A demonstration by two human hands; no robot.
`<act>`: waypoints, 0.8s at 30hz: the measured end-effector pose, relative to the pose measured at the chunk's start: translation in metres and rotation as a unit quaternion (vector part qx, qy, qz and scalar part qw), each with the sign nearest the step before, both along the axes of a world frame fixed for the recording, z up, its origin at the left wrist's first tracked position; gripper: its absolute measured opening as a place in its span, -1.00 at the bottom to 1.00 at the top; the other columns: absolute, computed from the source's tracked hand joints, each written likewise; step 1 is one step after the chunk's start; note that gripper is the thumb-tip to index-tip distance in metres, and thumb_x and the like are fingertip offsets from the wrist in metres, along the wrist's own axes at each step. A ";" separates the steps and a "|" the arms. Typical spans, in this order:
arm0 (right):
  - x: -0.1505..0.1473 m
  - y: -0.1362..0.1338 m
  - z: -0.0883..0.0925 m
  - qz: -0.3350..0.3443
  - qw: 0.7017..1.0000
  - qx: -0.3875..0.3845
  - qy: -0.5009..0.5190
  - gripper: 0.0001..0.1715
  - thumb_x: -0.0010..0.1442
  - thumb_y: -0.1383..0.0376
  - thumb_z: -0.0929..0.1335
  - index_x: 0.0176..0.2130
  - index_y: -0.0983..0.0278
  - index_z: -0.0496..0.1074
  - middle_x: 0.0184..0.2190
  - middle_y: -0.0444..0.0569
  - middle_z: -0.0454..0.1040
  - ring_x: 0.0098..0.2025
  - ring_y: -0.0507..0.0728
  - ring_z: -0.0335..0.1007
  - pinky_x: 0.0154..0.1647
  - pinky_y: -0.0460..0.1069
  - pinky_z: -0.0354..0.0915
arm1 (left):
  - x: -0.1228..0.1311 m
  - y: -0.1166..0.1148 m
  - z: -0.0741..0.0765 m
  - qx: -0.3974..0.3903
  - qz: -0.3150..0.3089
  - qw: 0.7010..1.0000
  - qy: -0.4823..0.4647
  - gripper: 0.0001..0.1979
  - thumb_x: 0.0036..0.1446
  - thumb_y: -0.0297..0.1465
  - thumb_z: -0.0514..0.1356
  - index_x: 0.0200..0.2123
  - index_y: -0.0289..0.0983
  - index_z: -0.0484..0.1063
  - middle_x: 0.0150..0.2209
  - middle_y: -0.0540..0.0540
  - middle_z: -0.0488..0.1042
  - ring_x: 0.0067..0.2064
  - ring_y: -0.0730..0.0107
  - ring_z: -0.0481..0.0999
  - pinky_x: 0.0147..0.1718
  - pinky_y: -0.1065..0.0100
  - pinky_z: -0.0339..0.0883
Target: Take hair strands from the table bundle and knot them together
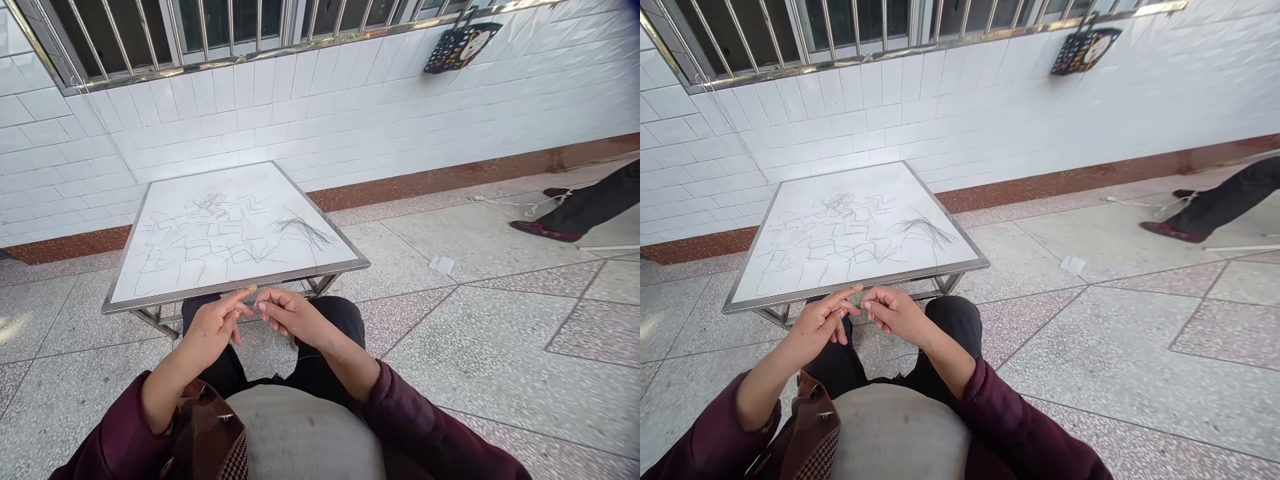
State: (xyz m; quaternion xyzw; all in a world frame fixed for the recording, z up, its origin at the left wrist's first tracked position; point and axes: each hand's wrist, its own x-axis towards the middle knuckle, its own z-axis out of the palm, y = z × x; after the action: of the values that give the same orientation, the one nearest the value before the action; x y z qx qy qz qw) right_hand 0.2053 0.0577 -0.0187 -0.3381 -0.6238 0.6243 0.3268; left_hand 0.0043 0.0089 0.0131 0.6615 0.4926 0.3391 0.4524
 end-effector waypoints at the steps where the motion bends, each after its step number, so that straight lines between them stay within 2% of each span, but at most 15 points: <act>1: 0.001 -0.001 0.002 -0.002 1.000 0.010 -0.007 -0.70 0.22 0.07 0.35 -0.33 0.26 0.40 -0.56 -0.21 0.33 -0.63 -0.09 0.15 -0.70 -0.19 0.11 | 0.000 -0.001 0.002 0.008 -0.009 1.000 0.015 -0.56 0.29 -0.34 0.03 0.22 0.00 0.31 -0.20 -0.04 0.58 -0.59 0.53 0.48 -0.48 0.43 0.39; 4: 0.006 -0.005 0.006 0.005 0.999 0.035 -0.025 -0.73 0.23 0.09 0.34 -0.35 0.24 0.41 -0.60 -0.22 0.30 -0.64 -0.09 0.15 -0.70 -0.19 0.10 | -0.003 -0.004 0.008 0.022 -0.038 0.998 0.033 -0.59 0.28 -0.35 0.05 0.17 0.01 0.38 -0.25 -0.01 0.59 -0.63 0.53 0.43 -0.41 0.40 0.40; 7: 0.007 -0.007 0.008 0.015 0.999 0.040 -0.031 -0.74 0.23 0.10 0.34 -0.36 0.23 0.41 -0.58 -0.21 0.33 -0.66 -0.08 0.18 -0.71 -0.17 0.14 | -0.006 -0.003 0.010 0.023 -0.061 0.997 0.035 -0.57 0.27 -0.35 0.06 0.19 0.01 0.35 -0.25 0.00 0.61 -0.62 0.50 0.44 -0.39 0.39 0.41; 12: 0.007 -0.006 0.008 0.000 0.997 0.055 -0.046 -0.77 0.23 0.13 0.33 -0.35 0.23 0.41 -0.57 -0.21 0.37 -0.67 -0.08 0.23 -0.71 -0.17 0.18 | -0.009 0.000 0.009 0.057 -0.060 0.995 0.064 -0.50 0.28 -0.36 0.05 0.27 0.01 0.22 -0.17 -0.05 0.62 -0.39 0.38 0.57 -0.30 0.36 0.42; 17: 0.012 -0.006 0.016 -0.004 0.996 0.075 -0.042 -0.74 0.24 0.13 0.33 -0.38 0.24 0.39 -0.59 -0.21 0.34 -0.66 -0.08 0.24 -0.70 -0.18 0.20 | -0.008 -0.001 0.018 0.051 -0.068 0.995 0.053 -0.54 0.29 -0.32 0.04 0.24 -0.01 0.28 -0.22 -0.07 0.61 -0.42 0.37 0.54 -0.32 0.34 0.44; 21: 0.021 0.001 0.022 -0.027 0.996 0.079 -0.029 -0.72 0.22 0.09 0.35 -0.37 0.25 0.41 -0.55 -0.19 0.37 -0.63 -0.08 0.25 -0.68 -0.18 0.25 | -0.020 0.001 0.024 0.022 -0.052 0.997 0.043 -0.53 0.27 -0.29 0.09 0.24 -0.03 0.28 -0.24 -0.06 0.60 -0.38 0.36 0.55 -0.30 0.33 0.45; 24: 0.030 0.012 0.028 -0.081 0.995 0.065 0.012 -0.71 0.17 0.07 0.39 -0.35 0.25 0.40 -0.54 -0.20 0.38 -0.63 -0.09 0.24 -0.68 -0.18 0.25 | -0.032 0.006 0.024 0.005 0.007 1.000 0.010 -0.49 0.24 -0.24 0.13 0.26 -0.08 0.26 -0.20 -0.10 0.60 -0.35 0.34 0.56 -0.29 0.32 0.45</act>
State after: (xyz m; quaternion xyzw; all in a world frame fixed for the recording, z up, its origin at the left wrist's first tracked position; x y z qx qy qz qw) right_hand 0.2349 0.0700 0.0089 -0.3581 -0.6296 0.5581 0.4048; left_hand -0.0279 0.0149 0.0373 0.6635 0.5005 0.3379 0.4418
